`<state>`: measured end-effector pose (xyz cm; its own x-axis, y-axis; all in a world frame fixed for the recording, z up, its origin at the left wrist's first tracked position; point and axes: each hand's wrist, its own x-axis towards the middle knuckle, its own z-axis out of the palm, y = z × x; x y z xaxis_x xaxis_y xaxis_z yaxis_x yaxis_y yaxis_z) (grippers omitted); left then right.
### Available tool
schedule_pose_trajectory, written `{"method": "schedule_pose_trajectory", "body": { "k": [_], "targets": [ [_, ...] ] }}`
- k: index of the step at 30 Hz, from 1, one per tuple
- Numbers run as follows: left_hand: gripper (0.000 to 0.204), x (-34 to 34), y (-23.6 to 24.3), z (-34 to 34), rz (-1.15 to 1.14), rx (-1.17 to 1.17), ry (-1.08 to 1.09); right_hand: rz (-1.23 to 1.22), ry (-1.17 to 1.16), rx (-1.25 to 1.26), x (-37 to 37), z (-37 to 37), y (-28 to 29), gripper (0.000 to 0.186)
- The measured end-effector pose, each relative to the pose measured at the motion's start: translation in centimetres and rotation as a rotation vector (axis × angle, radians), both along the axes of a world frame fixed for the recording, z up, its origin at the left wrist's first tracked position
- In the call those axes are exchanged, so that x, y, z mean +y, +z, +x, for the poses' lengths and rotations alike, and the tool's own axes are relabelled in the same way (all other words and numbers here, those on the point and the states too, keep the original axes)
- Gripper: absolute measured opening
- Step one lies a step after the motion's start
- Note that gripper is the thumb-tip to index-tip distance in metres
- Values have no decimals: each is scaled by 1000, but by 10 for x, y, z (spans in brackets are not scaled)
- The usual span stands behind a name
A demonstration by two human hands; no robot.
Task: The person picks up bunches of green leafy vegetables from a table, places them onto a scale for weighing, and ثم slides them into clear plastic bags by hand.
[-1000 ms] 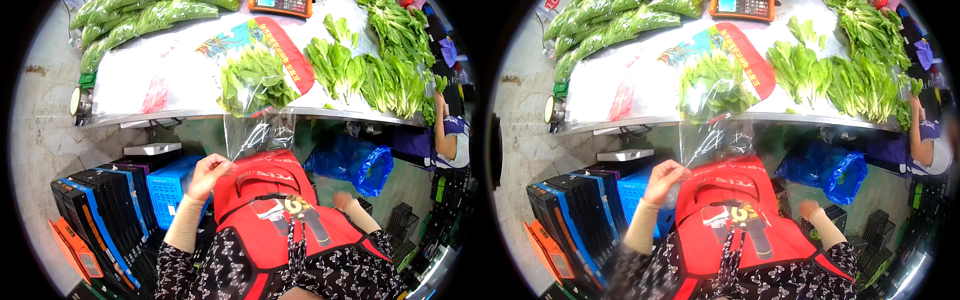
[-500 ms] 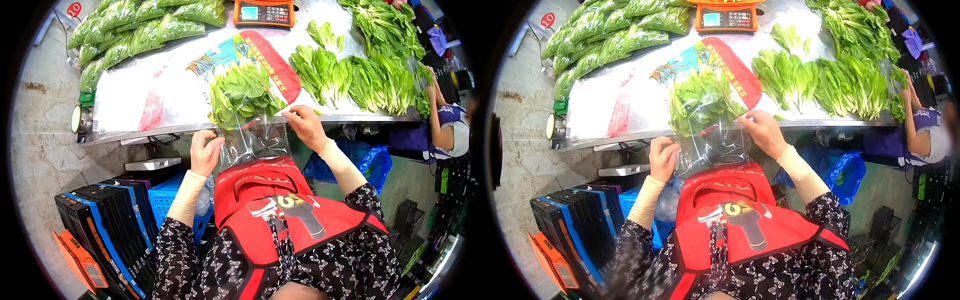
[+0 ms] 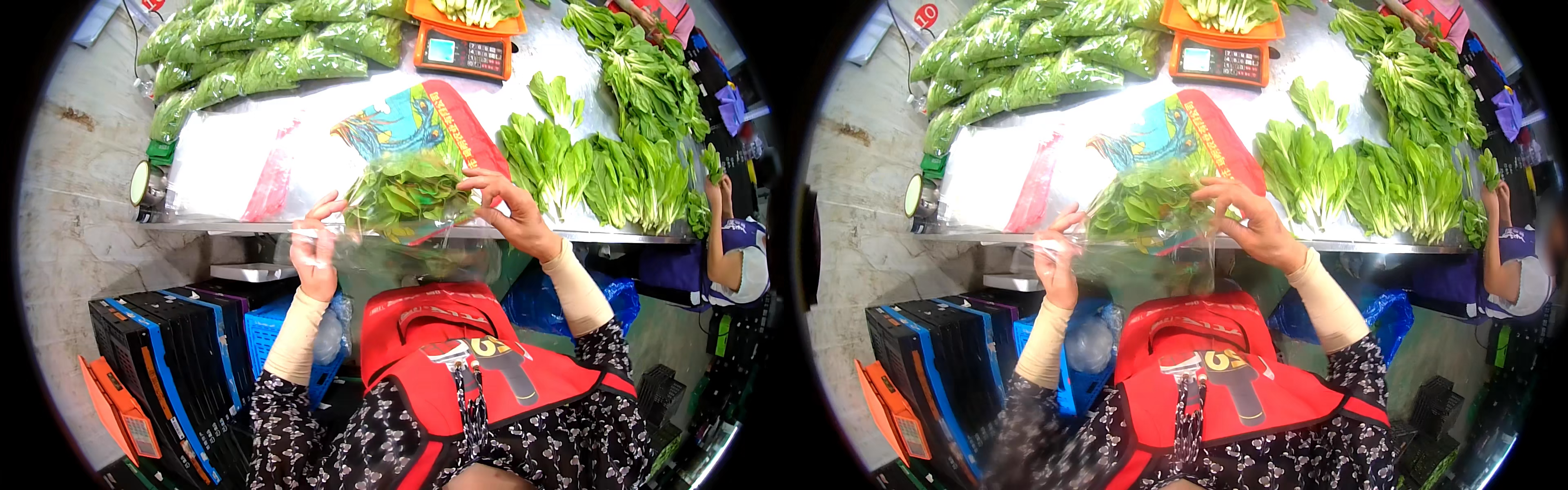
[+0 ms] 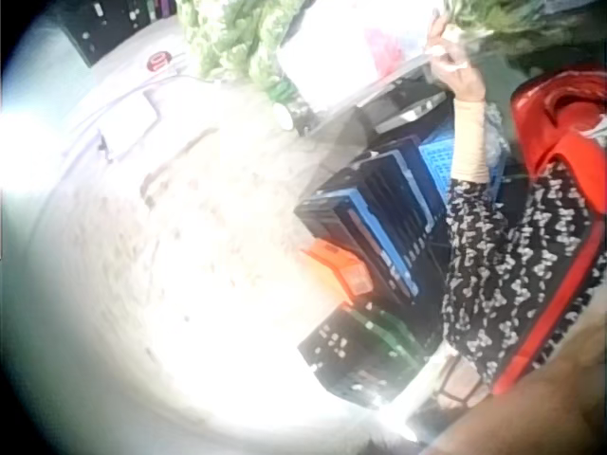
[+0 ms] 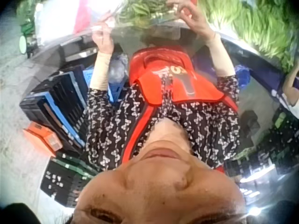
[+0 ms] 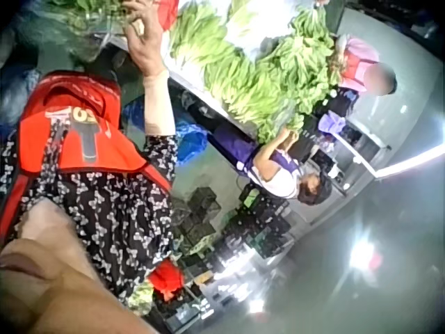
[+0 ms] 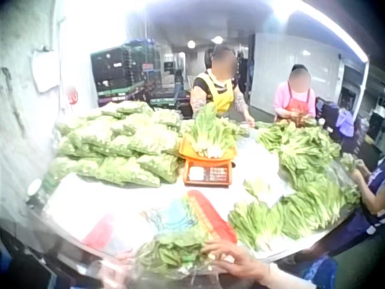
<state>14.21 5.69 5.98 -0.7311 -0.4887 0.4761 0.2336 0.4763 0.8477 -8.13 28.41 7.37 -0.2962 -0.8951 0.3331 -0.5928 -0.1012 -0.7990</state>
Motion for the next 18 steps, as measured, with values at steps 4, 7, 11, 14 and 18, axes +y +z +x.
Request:
{"method": "schedule_pose_trajectory", "body": {
  "k": [4,7,11,14,18],
  "targets": [
    [14,-3,1,-40,284,153,107,-268,-194,-596,-38,9,-5,8],
    [13,-3,-28,-56,240,143,410,-208,-661,-113,-62,9,-21,12],
    [16,24,-67,-27,360,-174,478,-64,-720,-10,-53,42,-46,12],
    [16,50,-93,-11,432,-393,460,131,-754,-22,-28,63,-90,11],
    [16,45,-99,-13,431,-454,430,101,-779,-195,-24,50,-88,12]
  ]
}}
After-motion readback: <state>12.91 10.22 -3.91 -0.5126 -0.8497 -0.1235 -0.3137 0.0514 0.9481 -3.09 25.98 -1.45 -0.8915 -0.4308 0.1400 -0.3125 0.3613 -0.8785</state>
